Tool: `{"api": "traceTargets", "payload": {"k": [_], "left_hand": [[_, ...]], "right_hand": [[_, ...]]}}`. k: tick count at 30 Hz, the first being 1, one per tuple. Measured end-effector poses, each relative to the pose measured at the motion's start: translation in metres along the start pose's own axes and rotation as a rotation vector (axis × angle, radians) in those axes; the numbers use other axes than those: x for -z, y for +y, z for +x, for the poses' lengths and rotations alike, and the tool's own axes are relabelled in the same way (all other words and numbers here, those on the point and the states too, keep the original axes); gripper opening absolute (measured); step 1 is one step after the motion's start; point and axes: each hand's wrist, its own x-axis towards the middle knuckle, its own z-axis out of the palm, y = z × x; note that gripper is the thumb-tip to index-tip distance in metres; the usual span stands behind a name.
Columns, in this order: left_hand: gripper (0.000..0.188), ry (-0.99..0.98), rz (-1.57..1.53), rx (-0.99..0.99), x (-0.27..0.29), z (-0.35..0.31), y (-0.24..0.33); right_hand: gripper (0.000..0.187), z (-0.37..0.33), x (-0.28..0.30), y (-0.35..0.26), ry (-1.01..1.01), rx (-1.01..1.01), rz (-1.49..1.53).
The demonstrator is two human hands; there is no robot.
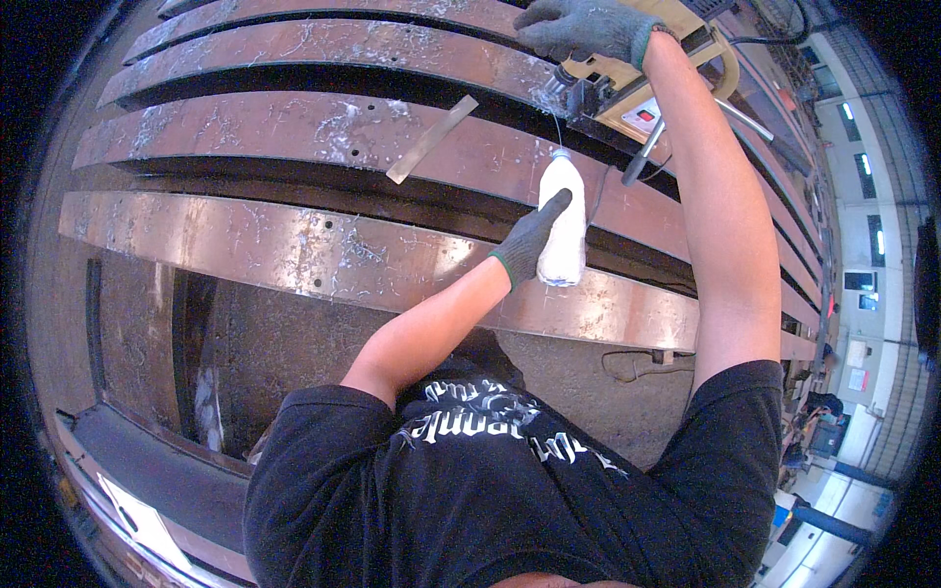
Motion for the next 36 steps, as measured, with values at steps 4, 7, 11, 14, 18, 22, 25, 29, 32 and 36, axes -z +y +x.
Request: {"api": "traceTargets", "payload": {"k": [4, 7, 11, 14, 18, 22, 25, 29, 32, 36], "left_hand": [[0.05, -0.032, -0.018, 0.015, -0.002, -0.004, 0.001], [0.052, 0.02, 0.002, -0.012, -0.003, -0.006, 0.003], [0.071, 0.028, 0.043, -0.039, -0.003, -0.006, 0.003], [0.071, 0.026, 0.046, -0.027, -0.002, -0.005, 0.003], [0.07, 0.013, 0.03, -0.026, -0.001, -0.005, 0.001], [0.069, 0.003, 0.027, -0.036, -0.001, -0.007, 0.001], [0.07, 0.023, 0.049, -0.028, -0.002, -0.009, 0.002], [0.073, -0.008, 0.036, -0.028, 0.002, -0.005, 0.0], [0.074, -0.002, 0.043, -0.031, 0.002, -0.005, 0.0], [0.073, -0.021, 0.03, -0.025, 0.003, -0.004, -0.002]], "right_hand": [[0.051, 0.013, -0.006, 0.013, 0.032, -0.054, -0.035], [0.051, 0.015, -0.007, 0.011, 0.029, -0.053, -0.039], [0.051, 0.019, -0.01, 0.02, 0.025, -0.024, 0.006], [0.051, 0.021, -0.011, 0.022, 0.027, -0.019, 0.016], [0.051, 0.02, -0.009, 0.018, 0.018, -0.027, -0.025], [0.05, 0.022, -0.012, 0.024, 0.021, -0.01, -0.004], [0.051, 0.022, -0.012, 0.024, 0.017, -0.01, 0.0], [0.052, 0.024, -0.012, 0.024, 0.013, 0.0, -0.013], [0.052, 0.021, -0.012, 0.021, 0.013, -0.018, 0.001], [0.054, 0.022, -0.013, 0.02, 0.013, -0.023, 0.007]]}}
